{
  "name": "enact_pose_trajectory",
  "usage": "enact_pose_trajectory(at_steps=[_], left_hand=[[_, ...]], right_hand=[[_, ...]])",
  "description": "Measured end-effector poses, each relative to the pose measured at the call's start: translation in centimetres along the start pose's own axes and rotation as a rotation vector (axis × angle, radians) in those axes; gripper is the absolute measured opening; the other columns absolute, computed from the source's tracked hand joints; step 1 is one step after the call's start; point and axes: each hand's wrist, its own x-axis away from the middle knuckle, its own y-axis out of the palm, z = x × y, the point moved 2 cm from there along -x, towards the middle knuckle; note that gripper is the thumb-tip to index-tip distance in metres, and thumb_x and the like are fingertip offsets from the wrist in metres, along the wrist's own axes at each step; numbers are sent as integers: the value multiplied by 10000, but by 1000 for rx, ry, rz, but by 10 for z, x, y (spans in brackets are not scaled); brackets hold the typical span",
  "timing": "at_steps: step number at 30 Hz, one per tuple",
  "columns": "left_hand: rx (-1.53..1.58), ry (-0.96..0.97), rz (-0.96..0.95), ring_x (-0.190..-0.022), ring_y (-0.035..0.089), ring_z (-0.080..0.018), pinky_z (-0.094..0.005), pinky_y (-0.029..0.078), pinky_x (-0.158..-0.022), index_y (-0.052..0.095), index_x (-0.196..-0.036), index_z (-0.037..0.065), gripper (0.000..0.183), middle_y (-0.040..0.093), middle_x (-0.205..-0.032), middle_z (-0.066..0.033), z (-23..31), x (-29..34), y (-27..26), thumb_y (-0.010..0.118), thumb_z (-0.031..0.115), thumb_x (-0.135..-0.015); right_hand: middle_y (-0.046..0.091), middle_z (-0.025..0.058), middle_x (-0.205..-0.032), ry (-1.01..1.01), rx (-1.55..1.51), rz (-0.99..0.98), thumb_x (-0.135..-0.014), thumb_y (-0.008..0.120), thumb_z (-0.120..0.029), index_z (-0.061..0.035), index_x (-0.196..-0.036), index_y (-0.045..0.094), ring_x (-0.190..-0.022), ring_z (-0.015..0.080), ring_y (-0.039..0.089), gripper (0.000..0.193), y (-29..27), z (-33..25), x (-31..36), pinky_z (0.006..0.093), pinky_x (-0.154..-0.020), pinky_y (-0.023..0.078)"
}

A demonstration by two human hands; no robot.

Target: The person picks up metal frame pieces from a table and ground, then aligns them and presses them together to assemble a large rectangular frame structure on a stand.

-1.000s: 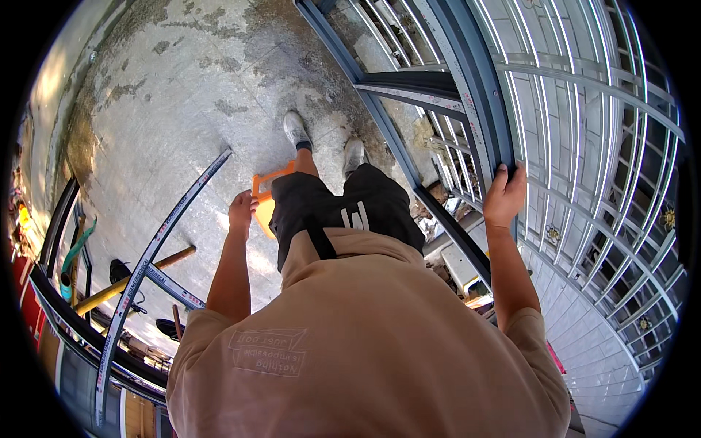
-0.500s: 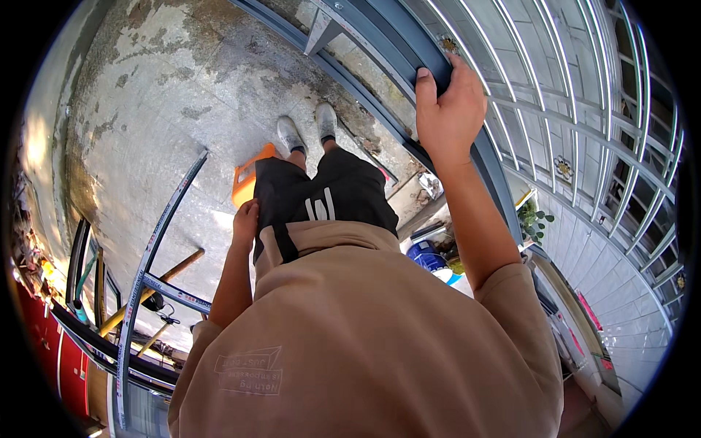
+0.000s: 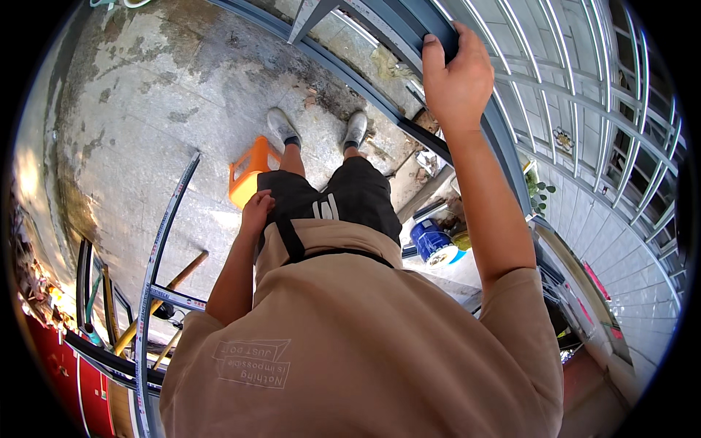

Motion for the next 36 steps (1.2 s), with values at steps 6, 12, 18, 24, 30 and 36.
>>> enact_pose_trajectory(at_steps=[6,12,18,24,30,36], left_hand=[[216,-34,57,-868,633,-99,-250,510,-774,628,-1368,14,382,709,-1046,-50,-14,13,-16,589,257,-1076],[320,-76,105,-755,559,-67,-248,452,-686,642,-1295,53,340,658,-931,18,-61,18,-24,611,308,-1073],[172,-107,147,-764,584,-93,-255,484,-711,657,-1279,53,305,661,-918,1,-65,25,0,577,263,-1072],[160,33,111,-841,619,-99,-255,494,-743,634,-1327,33,332,681,-981,-33,-22,38,39,577,235,-1069],[379,185,249,-919,653,-108,-271,510,-834,623,-1362,52,352,713,-1032,-23,-7,76,114,596,252,-1073],[100,254,434,-895,650,-121,-287,530,-838,646,-1361,-5,394,725,-1038,-51,-101,90,149,627,232,-1047]], right_hand=[[751,188,-1019,22,16,-32,-896,703,-341,-1,-1164,723,-984,391,707,434,-4,8,-10,493,-925,518],[755,199,-1046,52,15,-47,-907,685,-371,-3,-1172,724,-1020,394,707,455,-1,20,-20,503,-941,512],[753,199,-1059,32,-36,-22,-900,685,-389,-7,-1159,731,-1020,394,704,464,1,30,-29,523,-928,505],[748,178,-1013,-35,-87,67,-889,707,-412,2,-1134,735,-964,385,700,482,4,22,-25,527,-910,491],[711,200,-1216,55,-109,-125,-933,669,-427,2,-1299,671,-1196,388,632,564,-4,12,-21,535,-1062,412],[698,213,-1302,43,-114,-168,-958,643,-465,-13,-1354,655,-1246,407,625,601,-8,22,-26,554,-1069,429]])
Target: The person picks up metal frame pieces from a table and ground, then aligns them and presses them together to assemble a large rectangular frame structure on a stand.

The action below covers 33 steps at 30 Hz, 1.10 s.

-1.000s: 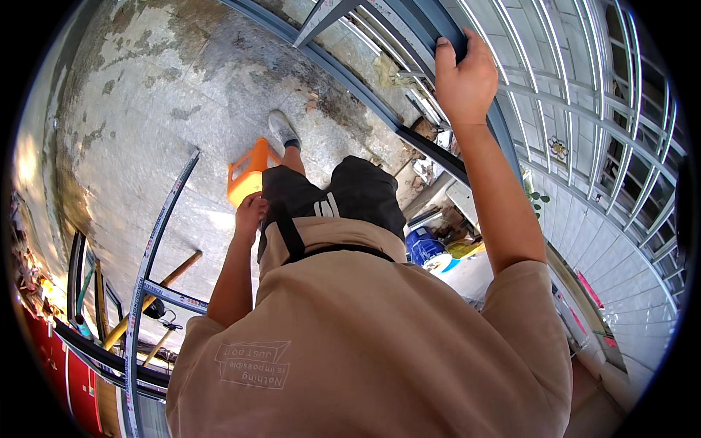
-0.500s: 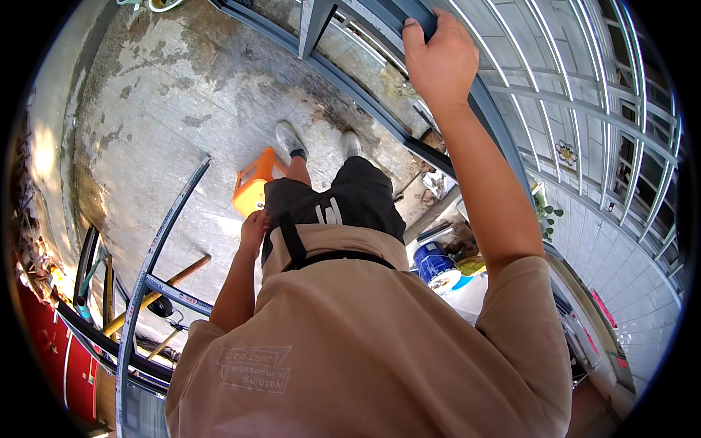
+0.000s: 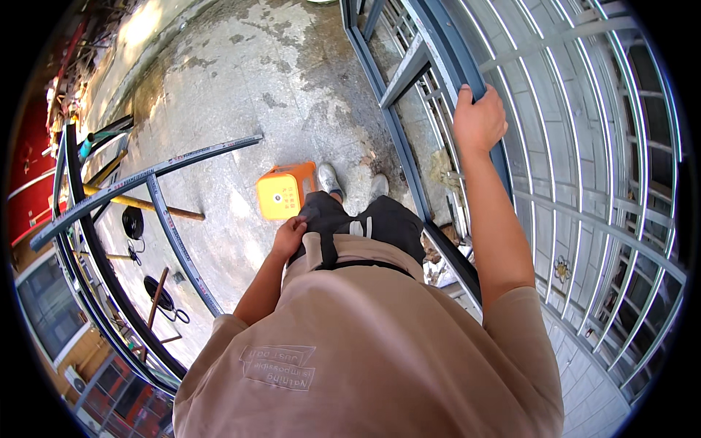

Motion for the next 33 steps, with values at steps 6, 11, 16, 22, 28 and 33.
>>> enact_pose_trajectory(at_steps=[6,11,16,22,28,33], left_hand=[[269,-208,149,-882,676,-146,-304,531,-779,629,-1388,23,397,729,-1053,-58,-53,42,-36,597,220,-1045],[383,-246,223,-900,680,-151,-316,538,-796,624,-1400,37,423,735,-1077,-59,-116,75,-39,583,268,-1048],[430,-216,267,-847,679,-152,-314,545,-747,655,-1360,29,409,734,-1031,-59,-158,99,-29,601,278,-1040],[393,-306,317,-861,745,-174,-336,588,-756,727,-1268,41,379,780,-986,-88,-215,119,-25,632,287,-995],[423,-332,444,-855,766,-257,-415,591,-822,779,-1166,54,402,795,-969,-137,-251,124,-30,633,356,-944],[496,-380,494,-852,765,-263,-421,592,-822,783,-1173,79,398,795,-960,-127,-273,106,-5,639,356,-926]], right_hand=[[699,214,-1296,-10,39,17,-956,635,-459,-10,-1344,656,-1232,409,637,594,0,1,-2,564,-1040,453],[703,207,-1293,-45,85,31,-963,621,-470,-14,-1334,665,-1215,414,649,590,12,-12,9,569,-1034,470],[710,243,-1292,-81,133,43,-973,619,-485,24,-1330,666,-1188,438,673,623,11,-18,22,586,-994,511],[703,259,-1294,-59,218,1,-975,568,-511,33,-1333,663,-1175,449,677,658,25,-21,25,583,-997,522],[663,281,-1362,-29,180,-67,-991,492,-548,41,-1425,587,-1231,488,634,738,29,-5,8,576,-1049,496],[669,312,-1329,-25,199,-100,-1018,493,-490,78,-1402,575,-1214,505,644,691,27,-23,19,581,-1046,495]])
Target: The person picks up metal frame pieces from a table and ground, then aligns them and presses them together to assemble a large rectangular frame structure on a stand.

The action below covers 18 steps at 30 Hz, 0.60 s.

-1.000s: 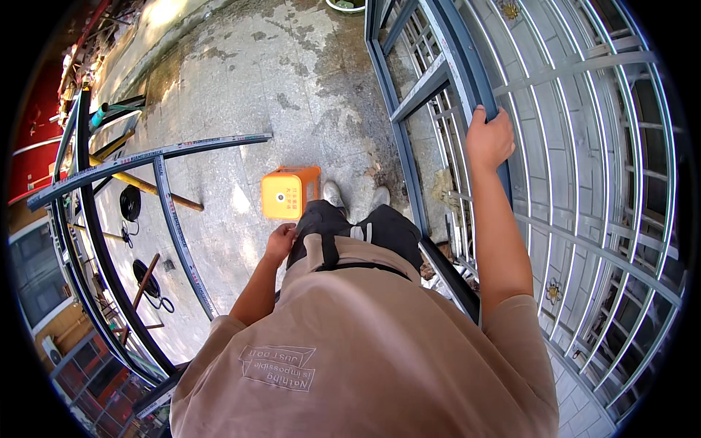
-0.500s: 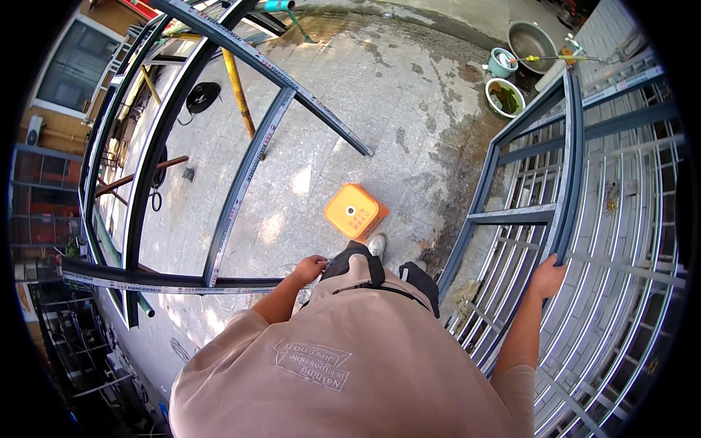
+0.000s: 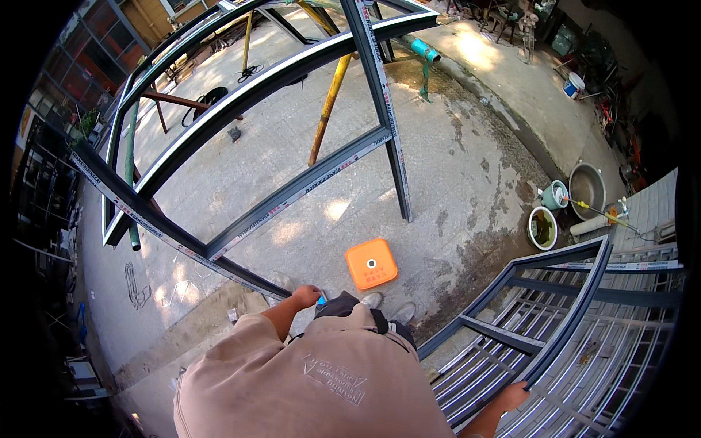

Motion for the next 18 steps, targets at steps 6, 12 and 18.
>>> enact_pose_trajectory(at_steps=[6,12,18], left_hand=[[25,33,-124,-992,756,-275,-430,580,-897,785,-1222,132,435,798,-1080,-131,56,15,23,653,400,-907],[110,32,-62,-1019,750,-295,-430,580,-920,785,-1225,137,439,798,-1103,-124,67,-19,34,643,401,-904],[137,25,16,-875,755,-292,-433,583,-843,804,-1084,122,371,800,-962,-119,47,-22,38,612,385,-908]], right_hand=[[774,263,-1004,-10,-24,133,-1004,603,-356,72,-1136,705,-893,442,768,460,24,14,-15,618,-754,621],[766,251,-985,24,-22,310,-997,606,-349,59,-1106,702,-875,431,757,433,19,-31,13,610,-742,610],[758,240,-966,13,-43,363,-991,610,-342,47,-1076,700,-857,420,747,408,19,-68,32,603,-729,599]])
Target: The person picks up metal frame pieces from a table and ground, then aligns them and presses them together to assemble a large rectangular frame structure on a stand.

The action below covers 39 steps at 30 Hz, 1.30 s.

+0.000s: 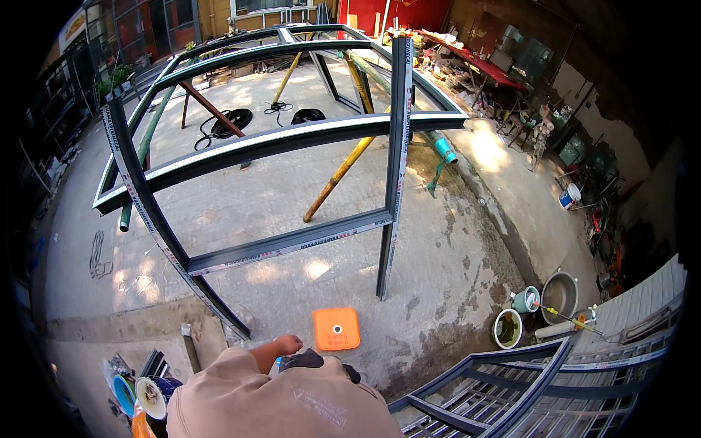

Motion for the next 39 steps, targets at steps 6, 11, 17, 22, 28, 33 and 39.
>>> enact_pose_trajectory(at_steps=[6,11,17,22,28,33,39], left_hand=[[-44,50,-4,-849,742,-330,-485,572,-815,788,-923,99,345,786,-909,-132,-28,6,9,571,368,-907],[-112,130,-29,-874,737,-366,-506,566,-810,790,-918,98,347,781,-933,-153,-39,-1,22,571,367,-906],[32,67,97,-864,737,-361,-503,570,-792,787,-918,91,335,772,-895,-172,-27,6,32,584,357,-903],[130,-49,19,-840,739,-343,-489,573,-788,786,-929,90,337,773,-878,-159,-13,17,29,587,360,-899],[-9,46,27,-830,736,-339,-488,568,-805,785,-935,88,349,771,-855,-144,-30,12,33,577,367,-901],[45,33,21,-885,739,-340,-483,565,-847,794,-965,97,359,783,-911,-140,-22,8,26,579,378,-901],[48,22,74,-893,745,-328,-475,567,-861,805,-997,103,373,793,-929,-125,-14,4,14,588,391,-901]], right_hand=[[753,239,-969,-47,-45,-8,-989,608,-342,44,-1075,696,-859,420,739,406,1,-27,9,599,-735,592],[748,239,-973,-101,-72,-6,-987,607,-343,42,-1073,693,-862,419,732,404,3,-42,9,595,-740,585],[742,238,-978,-163,-95,-7,-984,605,-344,40,-1070,688,-865,418,723,402,8,-53,7,590,-746,576],[737,238,-981,-188,-108,-4,-981,603,-344,37,-1069,684,-868,417,716,400,9,-58,4,586,-751,569],[731,237,-986,-200,-120,-25,-978,601,-345,35,-1066,680,-871,416,707,398,15,-63,6,582,-757,561],[726,236,-990,-181,-141,-26,-976,599,-345,33,-1065,676,-873,416,700,396,16,-65,6,578,-762,553],[720,236,-994,-171,-162,-45,-973,597,-346,30,-1062,672,-876,415,691,394,23,-67,6,573,-768,545]])
